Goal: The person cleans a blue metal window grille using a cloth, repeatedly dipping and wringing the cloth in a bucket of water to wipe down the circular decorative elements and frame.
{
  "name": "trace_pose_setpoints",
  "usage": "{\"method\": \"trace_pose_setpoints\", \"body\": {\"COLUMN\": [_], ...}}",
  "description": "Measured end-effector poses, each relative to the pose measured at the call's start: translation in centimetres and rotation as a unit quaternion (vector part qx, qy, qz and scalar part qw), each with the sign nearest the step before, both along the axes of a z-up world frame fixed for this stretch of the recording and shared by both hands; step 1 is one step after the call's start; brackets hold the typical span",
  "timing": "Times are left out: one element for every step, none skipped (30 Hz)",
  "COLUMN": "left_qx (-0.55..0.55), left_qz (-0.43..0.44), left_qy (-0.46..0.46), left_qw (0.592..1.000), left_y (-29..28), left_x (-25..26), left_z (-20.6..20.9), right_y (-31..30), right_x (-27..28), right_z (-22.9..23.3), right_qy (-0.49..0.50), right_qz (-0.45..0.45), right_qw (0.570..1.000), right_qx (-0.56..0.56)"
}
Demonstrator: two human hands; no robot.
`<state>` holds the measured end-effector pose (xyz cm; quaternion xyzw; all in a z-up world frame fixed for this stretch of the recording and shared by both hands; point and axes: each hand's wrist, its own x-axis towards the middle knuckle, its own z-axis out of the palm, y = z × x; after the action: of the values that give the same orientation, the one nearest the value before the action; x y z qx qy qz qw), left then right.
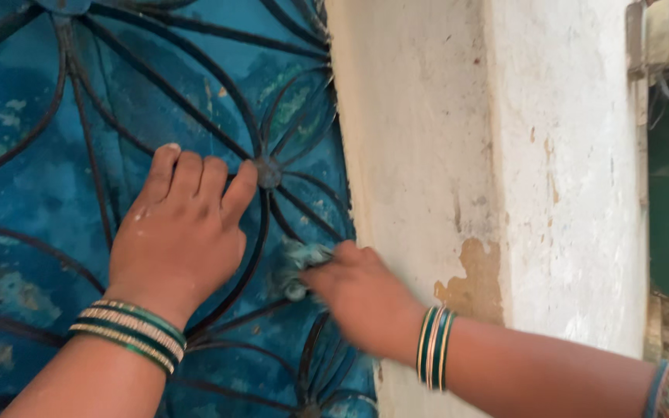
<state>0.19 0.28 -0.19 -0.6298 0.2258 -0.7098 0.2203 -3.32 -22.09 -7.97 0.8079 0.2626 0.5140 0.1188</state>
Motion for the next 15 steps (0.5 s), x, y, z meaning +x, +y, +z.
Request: {"method": "trace_pose_setpoints", "body": {"left_qx": [-0.003, -0.004, -0.005, -0.005, -0.002, 0.001, -0.001, 0.0, -0.001, -0.001, -0.002, -0.003, -0.003, 0.003, 0.005], "left_qz": [-0.011, -0.029, -0.043, -0.056, -0.046, -0.035, -0.027, -0.013, 0.004, 0.021, 0.02, 0.02, 0.019, 0.023, 0.029], "left_qy": [0.001, 0.004, 0.013, 0.021, 0.017, 0.013, 0.003, -0.003, -0.006, -0.01, -0.005, 0.001, 0.006, 0.006, 0.004], "left_qw": [1.0, 1.0, 0.999, 0.998, 0.999, 0.999, 1.0, 1.0, 1.0, 1.0, 1.0, 1.0, 1.0, 1.0, 1.0], "left_y": [-0.2, -0.3, -0.2, -0.2, -0.1, 0.0, 0.0, 0.0, 0.1, 0.1, 0.1, 0.0, -0.1, -0.2, -0.2], "left_x": [0.1, 0.3, 0.3, 0.4, 0.4, 0.4, 0.4, 0.4, 0.4, 0.3, 0.2, 0.1, 0.1, 0.0, -0.1], "left_z": [0.1, 0.3, 0.3, 0.2, 0.1, 0.0, 0.1, 0.2, 0.0, -0.1, 0.0, 0.0, 0.1, 0.1, 0.2], "right_y": [0.8, 1.4, 1.8, 1.8, 1.9, 1.8, 1.1, 0.4, -0.4, -1.1, -2.0, -3.0, -3.8, -4.2, -4.3], "right_x": [-0.5, -0.9, -0.9, -0.6, -0.4, -0.5, -0.4, -0.2, 0.0, 0.0, 0.1, 0.0, -0.2, -0.3, 0.0], "right_z": [0.3, 0.9, 2.0, 3.7, 4.3, 4.1, 4.2, 4.1, 3.5, 2.3, 1.1, -0.1, -1.2, -2.0, -2.3], "right_qy": [-0.049, -0.098, -0.088, -0.078, -0.067, -0.087, -0.113, -0.139, -0.103, -0.067, -0.032, -0.052, -0.071, -0.09, -0.069], "right_qz": [0.037, 0.074, 0.046, 0.018, -0.01, -0.003, 0.002, 0.007, -0.029, -0.065, -0.102, -0.09, -0.078, -0.066, -0.076], "right_qw": [0.998, 0.992, 0.995, 0.996, 0.997, 0.995, 0.991, 0.986, 0.987, 0.986, 0.981, 0.981, 0.981, 0.98, 0.984], "right_qx": [-0.012, -0.024, -0.028, -0.031, -0.03, -0.048, -0.072, -0.097, -0.119, -0.141, -0.16, -0.163, -0.164, -0.165, -0.149]}}
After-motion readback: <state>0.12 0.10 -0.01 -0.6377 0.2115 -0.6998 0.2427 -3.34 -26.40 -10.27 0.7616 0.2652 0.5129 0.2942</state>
